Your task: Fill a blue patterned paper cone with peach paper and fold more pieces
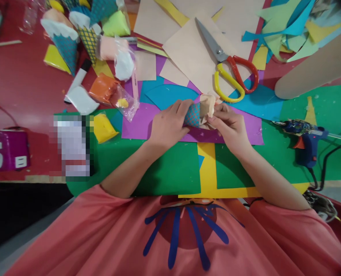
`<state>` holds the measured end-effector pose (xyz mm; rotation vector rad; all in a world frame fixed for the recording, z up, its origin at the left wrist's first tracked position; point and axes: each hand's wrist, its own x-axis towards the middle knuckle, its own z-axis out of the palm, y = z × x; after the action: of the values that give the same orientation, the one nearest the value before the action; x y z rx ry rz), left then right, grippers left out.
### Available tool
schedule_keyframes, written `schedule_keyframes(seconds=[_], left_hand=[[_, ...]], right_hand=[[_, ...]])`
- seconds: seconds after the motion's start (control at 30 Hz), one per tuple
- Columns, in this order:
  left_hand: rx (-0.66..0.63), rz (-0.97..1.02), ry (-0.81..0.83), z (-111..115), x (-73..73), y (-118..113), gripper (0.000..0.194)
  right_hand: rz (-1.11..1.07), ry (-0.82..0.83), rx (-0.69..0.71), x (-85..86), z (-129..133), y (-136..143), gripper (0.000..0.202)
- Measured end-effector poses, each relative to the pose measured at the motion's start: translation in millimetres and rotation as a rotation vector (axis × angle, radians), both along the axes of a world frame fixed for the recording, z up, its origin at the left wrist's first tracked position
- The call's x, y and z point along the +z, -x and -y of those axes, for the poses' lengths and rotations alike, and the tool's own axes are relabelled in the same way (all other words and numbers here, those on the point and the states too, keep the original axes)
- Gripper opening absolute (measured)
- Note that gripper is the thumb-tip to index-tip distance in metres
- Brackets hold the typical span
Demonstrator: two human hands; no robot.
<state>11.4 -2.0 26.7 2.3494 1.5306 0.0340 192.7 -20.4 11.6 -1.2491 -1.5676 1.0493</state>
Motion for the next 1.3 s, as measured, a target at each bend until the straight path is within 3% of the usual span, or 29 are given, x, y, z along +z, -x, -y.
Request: schedule_keyframes(seconds=[0.2,0.33,0.57,0.67,0.83,1.0,1.1,1.2,1.3], left_hand=[[-0.145,0.027,0.030,2,-8.4,-4,0.060],[-0.228,0.099,0.013,3,-13.5,-4,0.056],[-0.091,-0.049,0.010,2,-2.5,0,0.034],[-0.057,-0.051,0.044,3,-2.4,1,0.036],[-0.022,0.064,0.038,4,-12.2,0,0.047],[-0.019,0.179,-0.032,2,-15.7,1,0.057],[-0.035,0.227,-0.065,1,-16.4,2,0.056],[-0.068,0.253,-0.114,0,-19.0,2,0.057],[-0.086,0.248,-0.159,-1,-20.4,2,0.055]], right_hand=[[0.226,-0.192,0.023,-8.0,3,1,0.015],[0.262,-0.214,-0.021,-2.6,6,2,0.008],[0.309,-0.355,0.144,0.9,10,3,0.016],[0.365,-0.273,0.092,-3.8,15,4,0.034],[0.219,-0.122,0.063,-0.2,15,4,0.010],[-0.003,-0.040,0.126,6.3,5,2,0.041],[-0.058,-0.038,0.087,5.6,1,1,0.046],[-0.062,0.022,0.131,4.5,0,1,0.042],[-0.081,0.096,0.112,3.7,0,2,0.020]])
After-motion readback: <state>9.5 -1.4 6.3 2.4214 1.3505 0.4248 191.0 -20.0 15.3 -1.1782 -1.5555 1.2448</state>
